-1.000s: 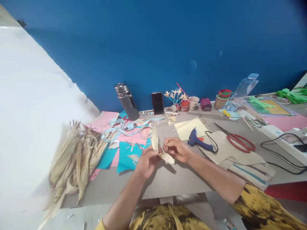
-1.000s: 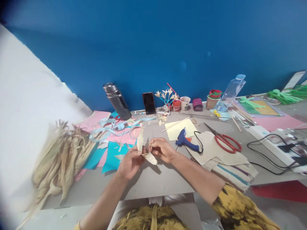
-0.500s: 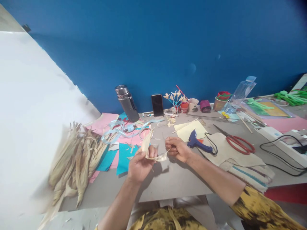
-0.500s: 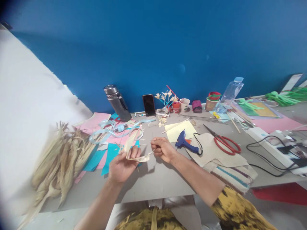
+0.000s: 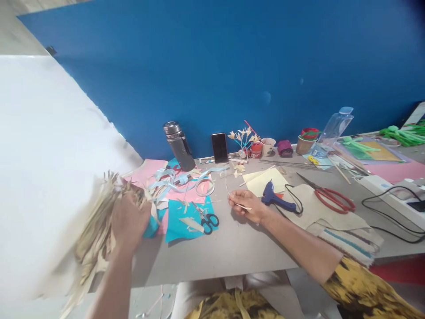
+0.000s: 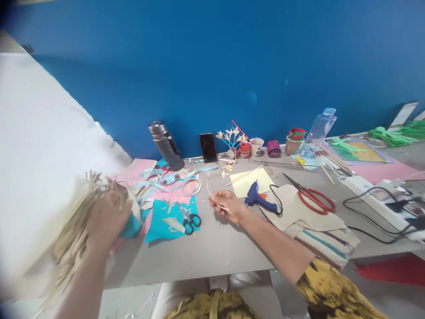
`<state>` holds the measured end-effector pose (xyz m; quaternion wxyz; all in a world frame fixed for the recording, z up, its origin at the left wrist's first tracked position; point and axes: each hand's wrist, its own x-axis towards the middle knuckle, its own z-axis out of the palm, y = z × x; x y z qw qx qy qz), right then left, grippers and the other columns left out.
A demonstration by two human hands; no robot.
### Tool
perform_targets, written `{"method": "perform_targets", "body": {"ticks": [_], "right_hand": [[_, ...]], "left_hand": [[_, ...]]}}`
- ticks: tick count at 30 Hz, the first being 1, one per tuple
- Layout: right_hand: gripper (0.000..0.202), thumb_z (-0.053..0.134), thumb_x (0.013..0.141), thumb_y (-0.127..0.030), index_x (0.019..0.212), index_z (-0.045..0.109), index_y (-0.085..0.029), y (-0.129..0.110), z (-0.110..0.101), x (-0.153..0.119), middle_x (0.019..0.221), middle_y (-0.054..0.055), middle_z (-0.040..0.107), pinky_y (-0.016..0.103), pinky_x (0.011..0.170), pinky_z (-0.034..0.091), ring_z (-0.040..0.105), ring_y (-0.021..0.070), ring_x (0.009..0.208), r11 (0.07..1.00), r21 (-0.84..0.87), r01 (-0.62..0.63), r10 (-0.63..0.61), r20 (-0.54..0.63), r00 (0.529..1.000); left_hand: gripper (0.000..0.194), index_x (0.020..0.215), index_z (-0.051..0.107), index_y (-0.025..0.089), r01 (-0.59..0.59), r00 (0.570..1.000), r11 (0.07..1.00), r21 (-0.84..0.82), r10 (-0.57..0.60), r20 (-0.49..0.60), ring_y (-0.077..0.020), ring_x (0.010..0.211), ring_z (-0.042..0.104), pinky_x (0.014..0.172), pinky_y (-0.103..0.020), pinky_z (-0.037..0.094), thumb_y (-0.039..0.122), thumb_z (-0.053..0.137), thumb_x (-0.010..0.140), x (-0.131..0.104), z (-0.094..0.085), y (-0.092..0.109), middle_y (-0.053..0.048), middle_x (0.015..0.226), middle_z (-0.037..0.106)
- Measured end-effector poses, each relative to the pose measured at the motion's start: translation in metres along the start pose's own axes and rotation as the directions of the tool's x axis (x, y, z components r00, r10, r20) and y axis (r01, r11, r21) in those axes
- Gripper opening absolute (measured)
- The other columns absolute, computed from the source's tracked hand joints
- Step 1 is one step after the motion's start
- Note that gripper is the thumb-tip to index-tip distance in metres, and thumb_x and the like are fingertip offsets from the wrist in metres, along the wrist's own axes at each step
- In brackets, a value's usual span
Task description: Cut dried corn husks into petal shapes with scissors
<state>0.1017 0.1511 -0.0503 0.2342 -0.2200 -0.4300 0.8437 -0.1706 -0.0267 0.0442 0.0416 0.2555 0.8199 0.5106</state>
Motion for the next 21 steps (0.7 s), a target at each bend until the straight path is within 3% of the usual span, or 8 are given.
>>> {"method": "perform_targets", "body": {"ticks": [2, 3, 4, 5, 7, 10, 17, 21], "right_hand": [[0.041, 0.085, 0.066, -0.045, 0.074, 0.063, -0.012, 0.001, -0.001, -0.001, 0.068, 0.000, 0.059, 0.016, 0.039, 0.023, 0.040, 0.0024, 0.047, 0.999, -0.049, -0.005, 0.007, 0.036, 0.999], [0.041, 0.085, 0.066, -0.046, 0.074, 0.063, -0.012, 0.002, -0.001, -0.001, 0.069, 0.000, 0.059, 0.016, 0.040, 0.023, 0.041, 0.0022, 0.047, 0.998, -0.066, -0.009, 0.013, 0.059, 0.998], [0.041, 0.085, 0.067, -0.046, 0.074, 0.063, -0.012, 0.003, -0.001, -0.001, 0.069, 0.000, 0.060, 0.016, 0.040, 0.023, 0.040, 0.0020, 0.046, 0.997, -0.082, -0.014, 0.021, 0.081, 0.996], [0.041, 0.085, 0.067, -0.046, 0.073, 0.063, -0.012, 0.004, 0.000, -0.001, 0.068, -0.001, 0.060, 0.016, 0.039, 0.024, 0.040, 0.0019, 0.045, 0.995, -0.097, -0.017, 0.027, 0.102, 0.994], [0.042, 0.083, 0.068, -0.048, 0.070, 0.062, -0.012, 0.006, 0.001, -0.002, 0.064, -0.001, 0.058, 0.016, 0.038, 0.023, 0.039, 0.0018, 0.043, 0.991, -0.132, -0.017, 0.035, 0.136, 0.990], [0.043, 0.082, 0.069, -0.049, 0.071, 0.061, -0.012, 0.007, 0.001, -0.003, 0.063, -0.002, 0.058, 0.016, 0.038, 0.023, 0.038, 0.0013, 0.041, 0.988, -0.151, -0.033, 0.056, 0.155, 0.986], [0.039, 0.082, 0.071, -0.045, 0.082, 0.066, -0.011, 0.004, -0.003, -0.002, 0.066, 0.000, 0.061, 0.015, 0.039, 0.030, 0.044, 0.0027, 0.043, 0.988, -0.152, -0.016, 0.045, 0.189, 0.981], [0.041, 0.083, 0.069, -0.044, 0.087, 0.070, -0.010, 0.003, -0.003, -0.002, 0.063, 0.001, 0.064, 0.017, 0.041, 0.034, 0.049, 0.0052, 0.045, 0.973, -0.229, 0.009, 0.035, 0.186, 0.982]], "left_hand": [[0.028, 0.098, 0.065, 0.020, -0.187, 0.978, 0.980, 0.066, 0.192, -0.082, -0.0309, 0.106, 0.054, 0.075, -0.033, 0.046, 0.031, 0.066, 0.072, -0.019, 0.016, 0.008, -0.011, 0.111, 0.062], [0.025, 0.097, 0.067, 0.020, -0.248, 0.968, 0.969, 0.008, 0.248, -0.040, -0.0291, 0.105, 0.056, 0.078, -0.033, 0.046, 0.032, 0.064, 0.075, -0.032, 0.029, 0.013, -0.010, 0.110, 0.063], [0.025, 0.097, 0.070, 0.021, -0.243, 0.960, 0.966, -0.090, 0.253, 0.124, -0.0267, 0.099, 0.059, 0.077, -0.032, 0.047, 0.034, 0.063, 0.077, -0.046, 0.044, 0.018, -0.008, 0.106, 0.065], [0.027, 0.098, 0.071, 0.021, -0.167, 0.920, 0.970, -0.177, 0.218, 0.326, -0.0241, 0.089, 0.061, 0.072, -0.031, 0.047, 0.036, 0.065, 0.077, -0.058, 0.061, 0.023, -0.007, 0.099, 0.067], [0.034, 0.103, 0.071, 0.019, 0.047, 0.754, 0.939, -0.340, 0.190, 0.629, -0.0205, 0.077, 0.062, 0.062, -0.028, 0.046, 0.040, 0.067, 0.077, -0.075, 0.095, 0.031, -0.007, 0.092, 0.068], [0.031, 0.098, 0.074, 0.016, 0.173, 0.621, 0.883, -0.437, 0.246, 0.744, -0.0141, 0.062, 0.056, 0.057, -0.025, 0.042, 0.039, 0.068, 0.078, -0.081, 0.131, 0.034, -0.004, 0.073, 0.065], [0.027, 0.074, 0.075, 0.012, 0.354, 0.582, 0.804, -0.478, 0.211, 0.785, -0.0121, 0.059, 0.056, 0.059, -0.026, 0.043, 0.038, 0.080, 0.068, -0.064, 0.147, 0.027, -0.004, 0.064, 0.063], [0.030, 0.064, 0.071, 0.012, 0.392, 0.612, 0.776, -0.494, 0.181, 0.770, -0.0100, 0.052, 0.052, 0.054, -0.024, 0.040, 0.036, 0.087, 0.059, -0.067, 0.150, 0.026, -0.001, 0.056, 0.059]]}}
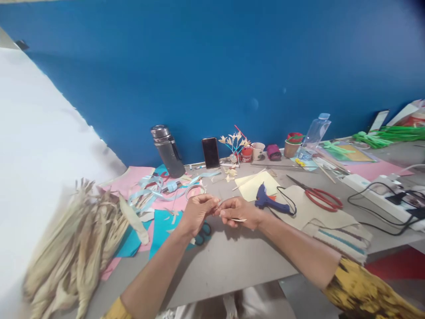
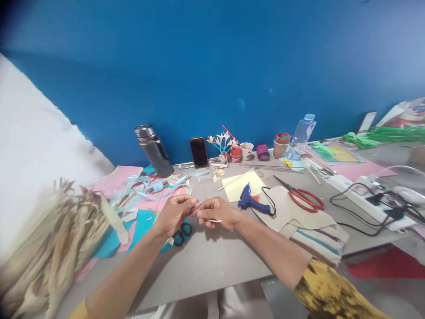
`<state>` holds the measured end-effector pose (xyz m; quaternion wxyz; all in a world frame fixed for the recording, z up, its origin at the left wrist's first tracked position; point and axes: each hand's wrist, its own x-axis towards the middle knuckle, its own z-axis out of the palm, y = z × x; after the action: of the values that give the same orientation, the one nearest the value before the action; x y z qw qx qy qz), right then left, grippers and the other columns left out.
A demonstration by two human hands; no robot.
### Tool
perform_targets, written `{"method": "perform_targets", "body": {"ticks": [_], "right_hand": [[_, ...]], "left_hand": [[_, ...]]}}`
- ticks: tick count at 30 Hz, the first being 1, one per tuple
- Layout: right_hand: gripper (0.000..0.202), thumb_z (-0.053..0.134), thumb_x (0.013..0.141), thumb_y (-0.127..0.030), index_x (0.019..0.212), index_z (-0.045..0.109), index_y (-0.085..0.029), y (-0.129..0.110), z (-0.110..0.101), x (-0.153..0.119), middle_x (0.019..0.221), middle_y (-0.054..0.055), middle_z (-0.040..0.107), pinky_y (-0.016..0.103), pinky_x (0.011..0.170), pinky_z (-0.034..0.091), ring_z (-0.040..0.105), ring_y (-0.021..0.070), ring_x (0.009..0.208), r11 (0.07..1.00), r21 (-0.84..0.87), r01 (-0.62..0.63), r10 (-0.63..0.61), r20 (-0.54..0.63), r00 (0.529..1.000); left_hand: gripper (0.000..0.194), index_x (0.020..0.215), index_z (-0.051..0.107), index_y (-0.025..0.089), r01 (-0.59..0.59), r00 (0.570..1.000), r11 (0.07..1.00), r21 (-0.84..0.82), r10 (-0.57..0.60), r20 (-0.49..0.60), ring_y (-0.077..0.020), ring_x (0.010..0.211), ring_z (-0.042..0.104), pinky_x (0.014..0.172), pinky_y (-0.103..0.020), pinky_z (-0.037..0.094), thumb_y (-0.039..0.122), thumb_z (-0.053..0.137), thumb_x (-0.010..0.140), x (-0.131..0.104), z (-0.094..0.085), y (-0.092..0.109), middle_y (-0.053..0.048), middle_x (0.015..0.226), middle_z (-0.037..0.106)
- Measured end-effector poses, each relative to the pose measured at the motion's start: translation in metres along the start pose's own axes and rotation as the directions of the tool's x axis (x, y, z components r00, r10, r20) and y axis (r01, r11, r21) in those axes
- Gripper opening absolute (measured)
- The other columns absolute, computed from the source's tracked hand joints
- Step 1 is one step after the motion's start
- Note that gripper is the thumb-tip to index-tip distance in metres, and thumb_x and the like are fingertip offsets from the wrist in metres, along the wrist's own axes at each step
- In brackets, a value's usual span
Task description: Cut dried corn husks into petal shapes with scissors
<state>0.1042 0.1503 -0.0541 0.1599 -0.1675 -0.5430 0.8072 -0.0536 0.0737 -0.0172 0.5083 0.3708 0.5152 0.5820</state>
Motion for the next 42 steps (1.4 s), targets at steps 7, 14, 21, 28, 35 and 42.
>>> {"method": "perform_targets", "body": {"ticks": [7, 14, 21, 28, 35, 42], "right_hand": [[0.036, 0.075, 0.077, -0.045, 0.087, 0.073, -0.011, -0.005, 0.003, -0.001, 0.065, 0.002, 0.066, 0.017, 0.043, 0.038, 0.055, 0.0063, 0.048, 0.985, -0.172, 0.025, -0.027, -0.006, 1.000], [0.036, 0.079, 0.072, -0.045, 0.082, 0.074, -0.011, -0.001, 0.002, 0.001, 0.071, 0.007, 0.072, 0.018, 0.044, 0.044, 0.063, 0.0102, 0.053, 0.989, -0.148, 0.023, -0.029, -0.042, 0.999], [0.031, 0.083, 0.064, -0.040, 0.072, 0.072, -0.012, 0.000, 0.003, 0.001, 0.067, 0.006, 0.072, 0.022, 0.048, 0.047, 0.063, 0.0126, 0.053, 0.975, -0.224, 0.012, -0.054, -0.182, 0.982], [0.013, 0.067, 0.082, -0.027, 0.075, 0.074, -0.019, 0.004, 0.003, -0.002, 0.066, 0.003, 0.070, 0.026, 0.057, 0.040, 0.060, 0.0153, 0.060, 0.531, -0.841, 0.101, -0.444, -0.175, 0.879], [0.026, 0.051, 0.097, -0.024, 0.080, 0.071, -0.020, 0.002, -0.001, -0.009, 0.080, 0.007, 0.068, 0.030, 0.071, 0.036, 0.057, 0.0184, 0.079, -0.128, -0.974, 0.187, -0.586, 0.226, 0.778], [0.033, 0.049, 0.099, -0.034, 0.078, 0.070, -0.019, 0.003, 0.004, -0.010, 0.079, 0.008, 0.064, 0.030, 0.069, 0.036, 0.055, 0.0200, 0.082, -0.191, -0.975, 0.111, -0.596, 0.205, 0.776]], "left_hand": [[0.032, 0.064, 0.069, 0.011, -0.010, 1.000, 0.997, -0.077, 0.012, 0.023, -0.0091, 0.049, 0.052, 0.054, -0.025, 0.042, 0.038, 0.086, 0.060, 0.001, 0.001, -0.008, 0.000, 0.057, 0.059], [0.032, 0.078, 0.073, 0.010, 0.026, 0.999, 0.972, -0.233, -0.016, 0.045, -0.0093, 0.056, 0.055, 0.052, -0.022, 0.041, 0.029, 0.088, 0.058, 0.002, -0.005, -0.010, -0.004, 0.068, 0.065], [0.031, 0.083, 0.072, 0.013, -0.001, 0.996, 0.975, -0.223, 0.020, 0.083, -0.0055, 0.050, 0.043, 0.046, -0.018, 0.032, 0.040, 0.079, 0.071, -0.001, -0.008, -0.009, 0.002, 0.061, 0.051], [0.040, 0.084, 0.072, 0.013, -0.182, 0.960, 0.976, 0.120, 0.203, -0.194, -0.0108, 0.061, 0.054, 0.050, -0.021, 0.037, 0.052, 0.067, 0.077, 0.006, -0.019, -0.005, -0.005, 0.077, 0.062], [0.031, 0.073, 0.071, 0.014, 0.050, 0.997, 0.908, 0.416, -0.067, 0.027, -0.0161, 0.055, 0.058, 0.048, -0.025, 0.038, 0.043, 0.062, 0.079, 0.006, -0.023, -0.002, -0.009, 0.068, 0.068], [0.022, 0.053, 0.064, 0.018, -0.103, 0.994, 0.867, 0.487, 0.079, 0.070, -0.0130, 0.052, 0.043, 0.051, -0.026, 0.029, 0.027, 0.065, 0.074, -0.007, -0.010, -0.005, 0.001, 0.051, 0.053]]}}
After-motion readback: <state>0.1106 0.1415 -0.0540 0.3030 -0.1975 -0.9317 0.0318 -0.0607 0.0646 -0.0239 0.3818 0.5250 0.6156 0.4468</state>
